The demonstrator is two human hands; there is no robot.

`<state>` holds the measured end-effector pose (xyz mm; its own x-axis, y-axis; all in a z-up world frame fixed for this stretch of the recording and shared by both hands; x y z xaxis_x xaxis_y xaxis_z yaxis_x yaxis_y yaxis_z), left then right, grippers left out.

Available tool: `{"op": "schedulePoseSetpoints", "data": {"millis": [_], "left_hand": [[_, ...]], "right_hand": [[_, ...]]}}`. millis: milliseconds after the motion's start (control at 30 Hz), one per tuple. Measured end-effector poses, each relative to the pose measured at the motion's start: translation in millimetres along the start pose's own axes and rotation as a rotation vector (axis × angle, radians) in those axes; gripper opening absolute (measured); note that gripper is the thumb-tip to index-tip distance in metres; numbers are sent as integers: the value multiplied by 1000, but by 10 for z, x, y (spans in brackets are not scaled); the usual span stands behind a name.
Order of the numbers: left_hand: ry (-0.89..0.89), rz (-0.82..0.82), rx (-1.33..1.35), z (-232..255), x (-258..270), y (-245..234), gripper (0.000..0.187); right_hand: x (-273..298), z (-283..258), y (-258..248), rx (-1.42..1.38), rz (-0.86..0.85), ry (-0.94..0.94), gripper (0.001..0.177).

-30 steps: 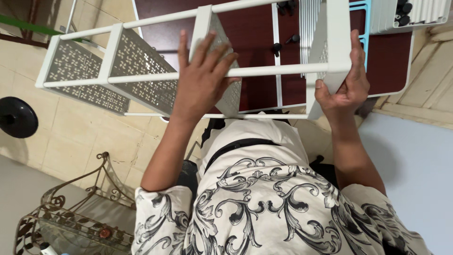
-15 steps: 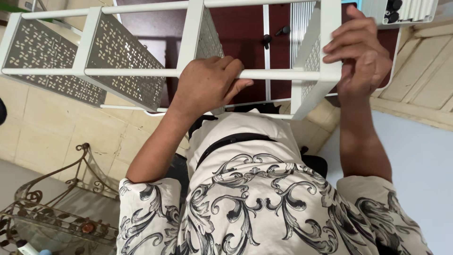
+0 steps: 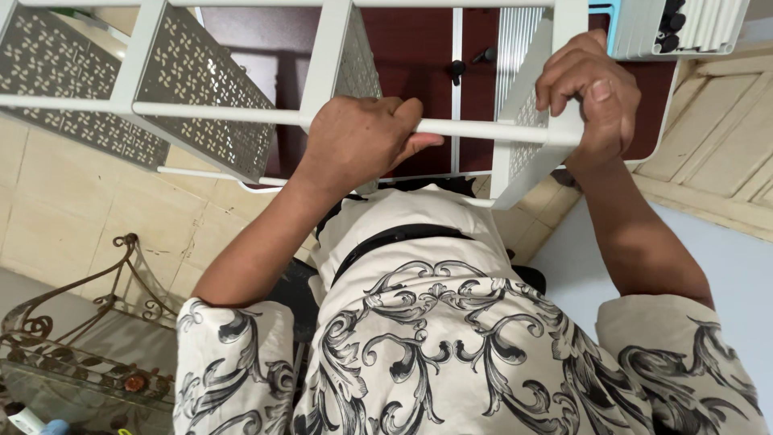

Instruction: The person assembles a white metal shelving unit by hand. They attach perforated shelves to vertical supports, insert horizontal crossbars, and secure the structure. The person then places black caster wheels onto the bottom of the frame.

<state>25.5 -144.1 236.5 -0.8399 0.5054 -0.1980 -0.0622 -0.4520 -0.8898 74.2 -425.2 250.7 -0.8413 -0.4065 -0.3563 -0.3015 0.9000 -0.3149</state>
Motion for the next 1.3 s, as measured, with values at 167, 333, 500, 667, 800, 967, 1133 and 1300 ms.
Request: {"op": "schedulePoseSetpoints", "data": {"millis": [167,333,500,667,800,967,1133,1300], "left_hand": [[37,17,24,-17,-10,-3,51],[57,39,-17,-20,-8,-13,53],[32,7,5,-48,28,-58,52],[22,43,63,23,73,-102,48],[22,34,74,86,60,-108,47],[10,42,137,148,123,-188,45],[-18,-42,246,196,167,-258,45],[-92,-93,411,202,195,-348,38]], "right_hand": [[33,-51,2,29,-2,14,43],[6,-78,57,23,17,15,43],[-3,-19,36,29,-28,-19,47],[14,424,-131,-132,243,-134,49],[-2,955,-278,-254,404,76,43],[135,1162,-259,-98,246,320,47],[173,1251,-184,-460,169,387,52],[236,1469,-164,-559,227,479,63]]}}
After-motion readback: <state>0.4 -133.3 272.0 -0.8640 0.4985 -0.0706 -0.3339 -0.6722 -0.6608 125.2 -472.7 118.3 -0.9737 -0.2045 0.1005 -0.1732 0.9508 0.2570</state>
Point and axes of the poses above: each hand's wrist, its own x-axis away from the middle knuckle, its own y-axis out of the palm, z = x × y, the point moved 1 cm from there along -x, towards the middle knuckle, and after that the axes turned 1 degree about x, right-handed, at the moved point
